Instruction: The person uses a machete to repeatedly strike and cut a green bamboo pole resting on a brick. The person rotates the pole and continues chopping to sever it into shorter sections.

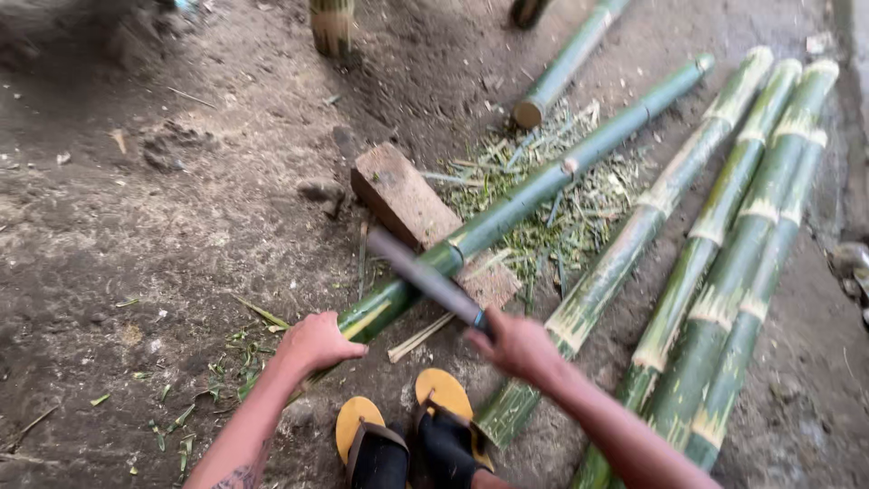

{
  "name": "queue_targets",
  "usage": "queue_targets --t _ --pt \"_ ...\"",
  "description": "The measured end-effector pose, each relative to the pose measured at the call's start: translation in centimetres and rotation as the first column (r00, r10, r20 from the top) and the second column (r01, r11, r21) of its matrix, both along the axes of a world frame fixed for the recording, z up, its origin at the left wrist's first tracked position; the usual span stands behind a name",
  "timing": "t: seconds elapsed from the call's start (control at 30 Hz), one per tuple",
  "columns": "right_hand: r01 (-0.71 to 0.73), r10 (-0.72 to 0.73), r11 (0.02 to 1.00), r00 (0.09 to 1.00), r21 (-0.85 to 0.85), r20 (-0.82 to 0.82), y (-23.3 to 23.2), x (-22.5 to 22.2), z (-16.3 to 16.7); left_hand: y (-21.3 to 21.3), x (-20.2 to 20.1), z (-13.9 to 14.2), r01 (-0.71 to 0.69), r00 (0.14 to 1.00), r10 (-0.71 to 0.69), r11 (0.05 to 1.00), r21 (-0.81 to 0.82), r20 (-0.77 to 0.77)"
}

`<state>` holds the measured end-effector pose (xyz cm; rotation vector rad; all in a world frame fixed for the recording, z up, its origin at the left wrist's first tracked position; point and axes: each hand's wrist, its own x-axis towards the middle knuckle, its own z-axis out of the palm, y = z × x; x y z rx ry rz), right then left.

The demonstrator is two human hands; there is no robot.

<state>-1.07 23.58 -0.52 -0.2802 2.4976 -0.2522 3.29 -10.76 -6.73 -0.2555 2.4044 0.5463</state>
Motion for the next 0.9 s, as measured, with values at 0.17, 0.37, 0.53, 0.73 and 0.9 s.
queue_targets --t 0.17,0.37,0.53,0.73,0.9 --pt "-0.196 0.193 0.98 0.975 -0.018 -0.107 1.0 1.0 -2.0 -0.3 0.2 0.2 -0.071 0.995 0.069 0.997 0.031 0.073" --pt "0.317 -0.315 0.945 0.949 0.087 -0.029 5.9 -8.4 -0.3 0.2 0.4 0.7 -0.04 0.999 0.04 0.999 0.008 0.036" --pt "-0.074 0.072 0.996 0.997 0.046 0.025 0.4 0.0 -1.2 0.5 0.3 1.1 -0.061 0.992 0.059 0.998 0.017 0.107" --pt "0.033 -0.031 0.999 0.989 0.013 -0.148 3.1 -4.0 -0.5 1.1 0.9 2.3 -0.086 0.996 0.087 0.996 -0.029 0.033" --pt "0.134 -0.132 0.987 0.991 0.09 -0.03 2.5 -5.8 0.8 0.6 0.7 1.9 -0.063 0.998 0.063 0.998 0.001 0.012"
